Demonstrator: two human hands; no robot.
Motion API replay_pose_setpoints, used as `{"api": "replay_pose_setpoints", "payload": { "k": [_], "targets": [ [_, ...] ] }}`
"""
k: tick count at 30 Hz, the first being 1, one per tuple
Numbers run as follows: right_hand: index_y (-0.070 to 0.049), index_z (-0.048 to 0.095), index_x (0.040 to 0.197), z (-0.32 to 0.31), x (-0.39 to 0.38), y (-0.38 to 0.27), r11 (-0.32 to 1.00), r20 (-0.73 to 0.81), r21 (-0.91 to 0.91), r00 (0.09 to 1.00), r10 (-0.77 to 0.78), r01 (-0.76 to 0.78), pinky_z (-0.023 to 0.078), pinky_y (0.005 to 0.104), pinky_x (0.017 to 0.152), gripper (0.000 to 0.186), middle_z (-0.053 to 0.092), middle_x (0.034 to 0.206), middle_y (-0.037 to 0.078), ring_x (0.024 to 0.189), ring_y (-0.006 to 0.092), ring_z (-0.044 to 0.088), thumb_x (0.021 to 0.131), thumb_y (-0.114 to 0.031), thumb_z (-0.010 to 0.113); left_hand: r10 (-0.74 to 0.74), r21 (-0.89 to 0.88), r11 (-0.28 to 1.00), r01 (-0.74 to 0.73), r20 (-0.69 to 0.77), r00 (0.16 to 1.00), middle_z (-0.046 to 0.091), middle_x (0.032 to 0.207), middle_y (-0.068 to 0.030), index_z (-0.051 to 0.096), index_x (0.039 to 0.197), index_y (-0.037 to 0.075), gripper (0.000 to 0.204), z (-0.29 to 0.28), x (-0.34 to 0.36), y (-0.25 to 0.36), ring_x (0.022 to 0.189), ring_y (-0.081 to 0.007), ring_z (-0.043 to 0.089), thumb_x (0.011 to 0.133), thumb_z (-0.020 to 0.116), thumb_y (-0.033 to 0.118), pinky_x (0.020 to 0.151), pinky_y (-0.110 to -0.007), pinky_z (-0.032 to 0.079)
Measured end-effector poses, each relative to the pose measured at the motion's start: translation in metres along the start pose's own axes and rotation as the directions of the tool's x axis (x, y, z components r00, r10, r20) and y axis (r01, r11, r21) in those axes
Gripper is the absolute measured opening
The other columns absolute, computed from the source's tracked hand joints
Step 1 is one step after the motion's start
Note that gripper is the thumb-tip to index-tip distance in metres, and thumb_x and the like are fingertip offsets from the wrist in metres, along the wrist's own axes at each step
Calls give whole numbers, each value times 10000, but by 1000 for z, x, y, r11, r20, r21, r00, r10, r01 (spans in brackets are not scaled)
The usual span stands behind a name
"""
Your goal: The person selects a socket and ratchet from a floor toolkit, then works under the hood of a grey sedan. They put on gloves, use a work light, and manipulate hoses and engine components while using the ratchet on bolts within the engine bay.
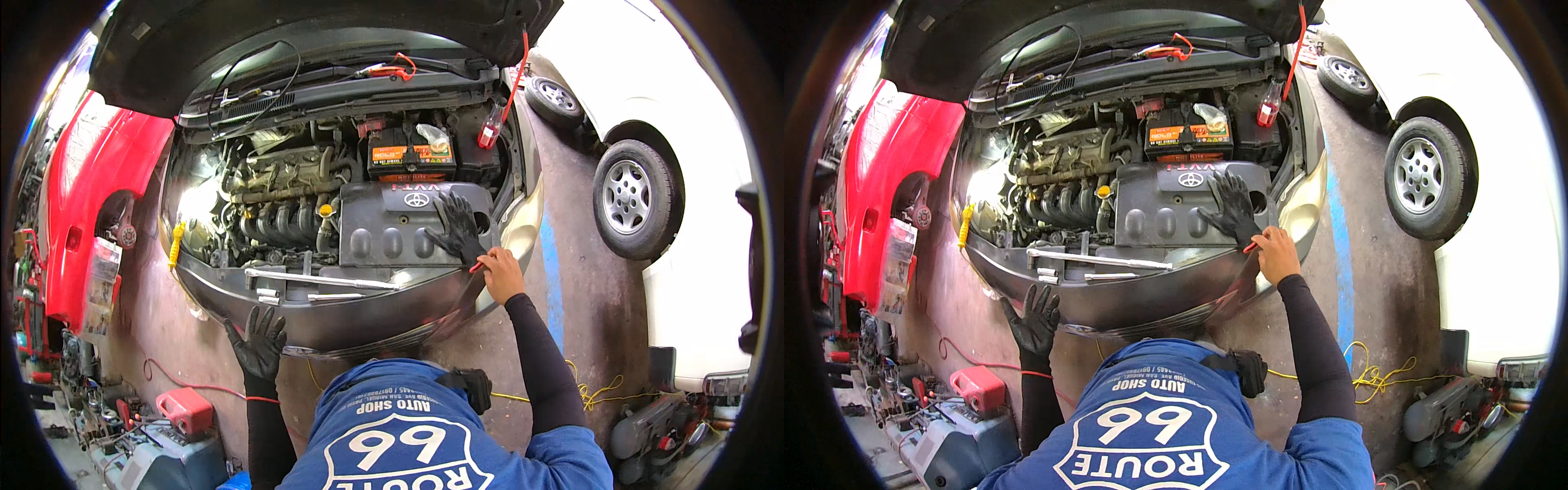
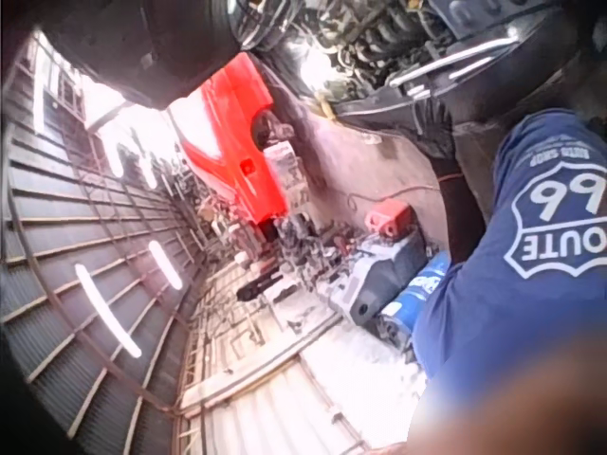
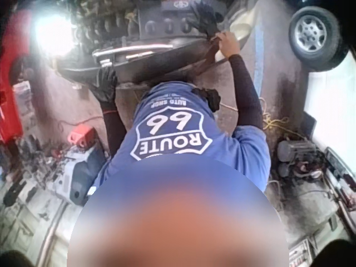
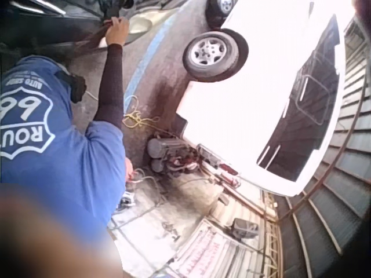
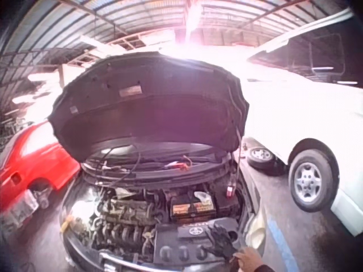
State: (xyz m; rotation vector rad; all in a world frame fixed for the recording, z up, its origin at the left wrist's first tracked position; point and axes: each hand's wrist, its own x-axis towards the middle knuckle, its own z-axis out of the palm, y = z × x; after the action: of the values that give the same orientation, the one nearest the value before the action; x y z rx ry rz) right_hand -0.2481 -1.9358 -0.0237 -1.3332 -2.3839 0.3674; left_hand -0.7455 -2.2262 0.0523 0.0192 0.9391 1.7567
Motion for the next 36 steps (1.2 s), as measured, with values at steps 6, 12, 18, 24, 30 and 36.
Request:
{"api": "replay_pose_setpoints", "payload": {
  "k": [6,12,18,24,30,36],
  "targets": [
    [-86,700,1055,7,30,7,957,92,-87,958,-270,278,466,442,885,196,617,1048,80,1083,311,581,865,-74,653,75,182,983,-31,-243,967,678,1270,-135,619,1334,84,674,-1,-13,-35,1066,-295,686,996,514,657,881,-420,576],
    [-36,638,1022,-16,59,-81,931,-345,344,939,1,125,503,364,767,85,649,894,125,822,294,640,1008,-111,600,152,613,781,-121,1,988,707,1112,-122,646,1139,51,357,72,-40,-79,989,-246,707,1049,557,384,875,-382,563],
    [-17,644,961,-48,28,-244,516,110,857,975,-195,7,484,319,759,83,610,907,83,812,189,600,905,39,619,103,770,546,-330,329,939,668,956,-62,648,1070,18,172,167,-42,-91,868,-153,643,1002,641,176,763,-307,535],
    [-8,683,923,-33,-6,-307,621,1,773,979,-204,129,488,332,746,86,622,932,105,798,231,605,877,50,641,111,773,562,-295,282,953,662,917,-49,677,1049,15,172,117,-70,-50,848,-113,626,974,706,167,740,-289,527],
    [-10,679,929,49,-47,-351,924,367,161,848,-382,346,528,468,732,102,658,961,207,864,388,647,881,-80,624,386,580,704,-410,173,906,647,865,-60,666,1007,12,162,68,-112,-50,806,-106,610,997,674,173,733,-299,516],
    [-67,612,904,65,-22,-389,2,839,524,516,-172,-852,355,269,407,182,561,617,48,415,132,435,1018,-140,490,180,864,368,-343,296,938,640,893,-129,641,1018,16,187,-5,-151,-11,802,-182,607,970,703,185,731,-348,489]
  ]
}}
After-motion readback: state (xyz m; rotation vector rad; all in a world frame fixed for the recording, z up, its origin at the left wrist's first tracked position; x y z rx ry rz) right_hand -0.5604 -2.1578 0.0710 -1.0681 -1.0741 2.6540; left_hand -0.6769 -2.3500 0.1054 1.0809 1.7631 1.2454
